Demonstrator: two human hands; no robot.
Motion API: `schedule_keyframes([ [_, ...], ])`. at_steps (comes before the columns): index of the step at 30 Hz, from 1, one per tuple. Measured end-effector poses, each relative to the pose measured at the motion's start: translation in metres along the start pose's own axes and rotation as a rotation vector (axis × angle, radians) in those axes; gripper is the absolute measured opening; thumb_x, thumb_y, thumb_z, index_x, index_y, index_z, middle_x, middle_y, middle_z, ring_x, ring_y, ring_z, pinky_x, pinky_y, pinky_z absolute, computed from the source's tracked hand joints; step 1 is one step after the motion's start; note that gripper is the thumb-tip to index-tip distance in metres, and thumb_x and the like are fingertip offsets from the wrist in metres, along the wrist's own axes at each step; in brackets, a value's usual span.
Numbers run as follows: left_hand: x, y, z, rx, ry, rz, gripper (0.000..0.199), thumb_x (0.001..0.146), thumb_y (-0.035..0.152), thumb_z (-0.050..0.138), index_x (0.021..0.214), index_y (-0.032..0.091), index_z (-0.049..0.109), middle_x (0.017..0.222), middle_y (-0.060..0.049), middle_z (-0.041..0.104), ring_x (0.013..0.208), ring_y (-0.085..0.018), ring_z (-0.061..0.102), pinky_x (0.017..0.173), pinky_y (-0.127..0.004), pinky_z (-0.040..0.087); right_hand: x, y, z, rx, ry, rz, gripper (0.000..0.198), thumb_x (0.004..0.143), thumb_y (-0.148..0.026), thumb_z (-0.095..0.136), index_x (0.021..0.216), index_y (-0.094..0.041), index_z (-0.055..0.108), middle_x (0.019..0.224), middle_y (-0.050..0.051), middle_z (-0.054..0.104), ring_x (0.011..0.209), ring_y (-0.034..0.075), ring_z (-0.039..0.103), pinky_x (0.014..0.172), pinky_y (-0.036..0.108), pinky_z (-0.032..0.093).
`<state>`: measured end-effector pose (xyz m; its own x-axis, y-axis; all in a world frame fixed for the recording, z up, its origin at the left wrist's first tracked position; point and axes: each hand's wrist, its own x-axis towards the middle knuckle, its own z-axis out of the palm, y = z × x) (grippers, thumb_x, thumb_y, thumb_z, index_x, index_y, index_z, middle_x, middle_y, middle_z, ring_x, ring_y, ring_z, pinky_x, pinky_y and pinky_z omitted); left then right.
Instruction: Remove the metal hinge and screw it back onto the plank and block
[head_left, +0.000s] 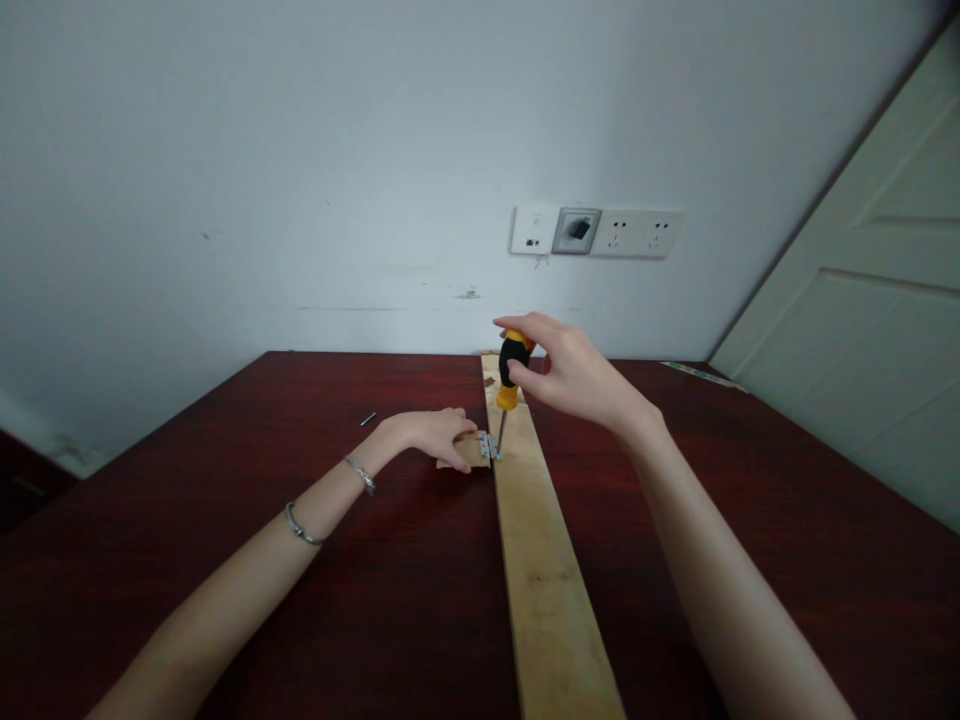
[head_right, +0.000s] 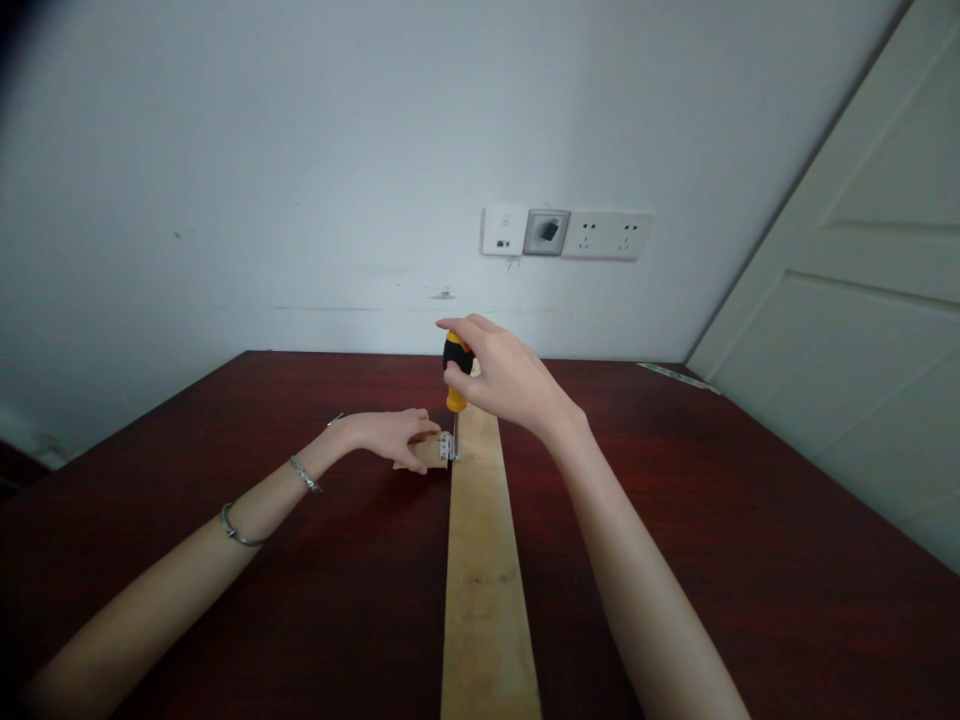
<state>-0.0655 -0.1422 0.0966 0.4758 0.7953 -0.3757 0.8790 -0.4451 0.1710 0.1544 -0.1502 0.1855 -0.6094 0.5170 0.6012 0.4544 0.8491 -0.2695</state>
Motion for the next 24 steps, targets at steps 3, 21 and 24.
schedule_keyframes([
  [3, 0.0005, -0.0001, 0.0004, 0.003, 0.008, -0.006, 0.074, 0.070, 0.063, 0.062, 0.130, 0.020, 0.052, 0.127, -0.012, 0.051, 0.108, -0.027, 0.052, 0.093, -0.035, 0.044, 0.0002, -0.0015, 0.0001, -0.003, 0.012, -0.005, 0.037, 0.087, -0.028, 0.057, 0.122, -0.020, 0.062, 0.113, 0.009, 0.062, 0.091, 0.021, 0.061, 0.081, 0.035, 0.049],
  [21, -0.0008, 0.0017, -0.0008, -0.001, 0.011, -0.007, 0.074, 0.070, 0.063, 0.061, 0.130, 0.021, 0.052, 0.120, -0.011, 0.052, 0.102, -0.026, 0.053, 0.089, -0.035, 0.045, 0.0000, -0.0025, -0.0037, -0.043, 0.009, 0.028, 0.033, 0.089, -0.042, 0.057, 0.115, -0.022, 0.066, 0.101, 0.008, 0.065, 0.080, 0.019, 0.060, 0.077, 0.033, 0.048],
  [24, -0.0013, 0.0017, -0.0010, -0.001, 0.009, 0.004, 0.073, 0.070, 0.063, 0.061, 0.129, 0.020, 0.053, 0.120, -0.011, 0.053, 0.102, -0.026, 0.052, 0.091, -0.035, 0.044, 0.0005, 0.0005, -0.0039, -0.026, 0.003, 0.011, 0.034, 0.091, -0.036, 0.056, 0.120, -0.021, 0.064, 0.098, 0.009, 0.064, 0.080, 0.019, 0.060, 0.077, 0.034, 0.048],
])
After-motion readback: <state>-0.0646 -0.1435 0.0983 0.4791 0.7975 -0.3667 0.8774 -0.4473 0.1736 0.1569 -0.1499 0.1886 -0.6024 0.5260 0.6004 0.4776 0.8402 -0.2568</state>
